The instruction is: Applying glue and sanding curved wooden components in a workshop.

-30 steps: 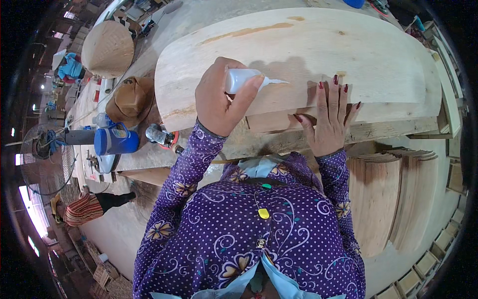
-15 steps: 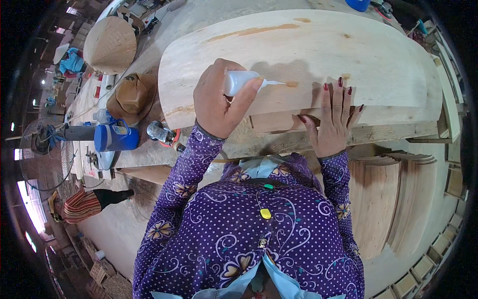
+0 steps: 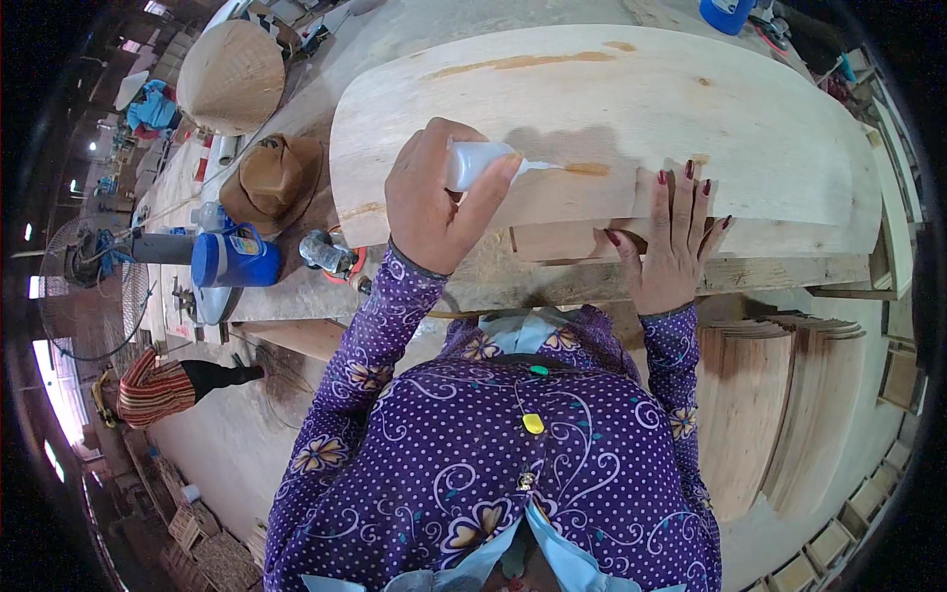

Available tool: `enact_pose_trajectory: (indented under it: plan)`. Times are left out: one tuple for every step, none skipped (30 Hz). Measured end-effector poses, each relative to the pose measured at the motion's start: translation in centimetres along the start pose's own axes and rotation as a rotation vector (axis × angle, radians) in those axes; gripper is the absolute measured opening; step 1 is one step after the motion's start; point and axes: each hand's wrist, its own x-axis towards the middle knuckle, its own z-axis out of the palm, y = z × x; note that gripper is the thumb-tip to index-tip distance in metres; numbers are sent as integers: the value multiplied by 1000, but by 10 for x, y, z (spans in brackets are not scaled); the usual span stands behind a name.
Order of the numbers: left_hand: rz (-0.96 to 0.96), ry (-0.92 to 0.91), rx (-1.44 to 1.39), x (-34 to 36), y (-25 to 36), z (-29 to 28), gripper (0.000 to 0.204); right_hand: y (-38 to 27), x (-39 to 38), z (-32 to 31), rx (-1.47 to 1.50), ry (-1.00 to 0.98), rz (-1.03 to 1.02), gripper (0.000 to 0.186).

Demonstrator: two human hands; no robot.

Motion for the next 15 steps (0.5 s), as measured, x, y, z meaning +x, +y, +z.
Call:
enact_pose_trajectory:
  plan:
    - [-9,5,-4,-1,0,-1,32,0,0,1,8,9,-5,65]
    - [-18,11,-7,-2,0,-3,32,0,0,1,16,17,-11,66]
    - [-18,12,-8,-2,0,-3,32,0,0,1,15,17,-12,66]
    - [-16,13,-4,-2,-1,-4,32,-1,0,0,3,13,-5,66]
    - [-15,14,-1,-3,-2,-5,32,-1,0,0,-10,8,1,67]
    - [-16,16,1,-3,-1,-5,32,-1,0,1,-8,8,-2,67]
    - [-37,50,-51,-3,0,-5,30,-1,0,1,0,23,-5,67]
    - [-57,83,-103,-3,1,-5,29,-1,0,2,8,37,-8,68]
    - [-59,85,-101,-4,0,-6,29,-1,0,2,10,37,-11,68]
    - [-59,89,-103,-4,0,-7,29,-1,0,2,-1,25,-8,68]
    - [-60,94,-105,-5,-1,-8,29,-1,0,1,-12,13,-5,68]
    - [-61,96,-103,-5,-3,-10,29,0,0,2,-10,13,-8,68]
    - [-45,66,-44,-6,-5,-12,29,0,0,3,-11,23,-13,68]
    - [-29,36,15,-7,-6,-14,31,1,-1,4,-11,34,-17,68]
    - [-32,39,18,-8,-6,-15,31,1,0,5,-8,34,-22,68]
